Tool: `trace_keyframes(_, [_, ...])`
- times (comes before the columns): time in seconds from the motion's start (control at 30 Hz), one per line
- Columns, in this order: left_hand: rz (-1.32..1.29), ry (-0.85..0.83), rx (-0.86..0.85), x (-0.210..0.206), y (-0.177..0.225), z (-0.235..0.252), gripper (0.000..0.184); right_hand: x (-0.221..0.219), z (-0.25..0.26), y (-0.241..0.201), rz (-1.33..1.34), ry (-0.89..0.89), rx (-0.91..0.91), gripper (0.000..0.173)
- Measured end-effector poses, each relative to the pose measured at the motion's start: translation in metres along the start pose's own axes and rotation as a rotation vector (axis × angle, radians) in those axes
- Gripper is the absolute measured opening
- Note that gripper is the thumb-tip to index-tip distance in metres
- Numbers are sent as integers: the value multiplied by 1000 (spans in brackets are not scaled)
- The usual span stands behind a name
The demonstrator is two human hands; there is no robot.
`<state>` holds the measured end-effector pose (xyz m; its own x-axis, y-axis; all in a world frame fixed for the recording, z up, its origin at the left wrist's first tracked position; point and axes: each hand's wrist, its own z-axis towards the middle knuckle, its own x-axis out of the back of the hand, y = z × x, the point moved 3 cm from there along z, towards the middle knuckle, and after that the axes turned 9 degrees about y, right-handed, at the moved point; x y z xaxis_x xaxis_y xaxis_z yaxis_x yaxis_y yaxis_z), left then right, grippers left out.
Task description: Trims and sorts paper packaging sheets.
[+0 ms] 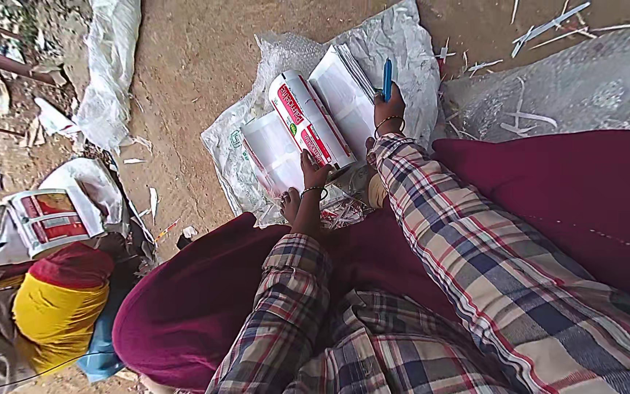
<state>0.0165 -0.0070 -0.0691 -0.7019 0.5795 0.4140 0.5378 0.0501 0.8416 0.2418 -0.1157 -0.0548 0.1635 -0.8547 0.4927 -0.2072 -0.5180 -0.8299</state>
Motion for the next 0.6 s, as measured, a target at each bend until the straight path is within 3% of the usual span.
trace_keyframes(0.07, [1,2,51,3,-3,-7,108,-7,-6,-4,15,-87,14,42])
trace_keyframes(0.2, [-7,12,0,-6,-20,-9,120,-40,-19,-16,62,-295,50,50])
trace_keyframes(0.33, [190,38,-40,-15,-15,-13,108,-72,-37,-56,46,-416,179,58])
trace_keyframes(0.4, [162,24,-93,-17,-20,-13,100,-92,-38,-72,34,-483,228,62])
trace_keyframes(0.6, [142,-34,-133,-11,-25,-14,87,-152,-28,-109,-179,-601,335,54])
